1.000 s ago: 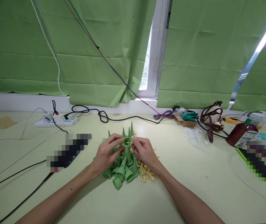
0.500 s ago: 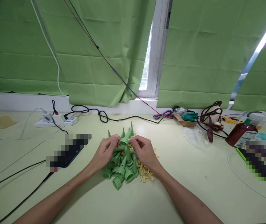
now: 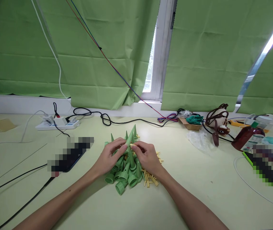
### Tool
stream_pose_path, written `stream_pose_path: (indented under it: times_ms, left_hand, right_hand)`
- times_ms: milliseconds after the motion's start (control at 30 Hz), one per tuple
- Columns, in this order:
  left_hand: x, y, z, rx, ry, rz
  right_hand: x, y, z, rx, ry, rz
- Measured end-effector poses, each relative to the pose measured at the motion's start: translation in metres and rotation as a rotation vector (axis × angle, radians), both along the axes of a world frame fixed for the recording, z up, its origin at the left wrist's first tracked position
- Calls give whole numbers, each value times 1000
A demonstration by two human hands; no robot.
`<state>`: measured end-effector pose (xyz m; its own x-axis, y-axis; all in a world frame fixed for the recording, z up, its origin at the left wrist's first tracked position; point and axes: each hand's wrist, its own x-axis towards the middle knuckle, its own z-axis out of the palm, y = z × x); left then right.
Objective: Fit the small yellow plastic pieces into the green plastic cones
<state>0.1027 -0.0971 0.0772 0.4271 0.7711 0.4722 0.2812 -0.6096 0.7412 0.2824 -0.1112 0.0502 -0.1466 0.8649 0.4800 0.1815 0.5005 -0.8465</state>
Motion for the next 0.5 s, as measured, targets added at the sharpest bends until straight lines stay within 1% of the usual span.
stream_pose_path:
  times_ms: [500]
  left_hand:
    - [-3, 4, -7, 65, 17, -4]
  right_hand:
    - [1, 3, -4, -26, 4, -4]
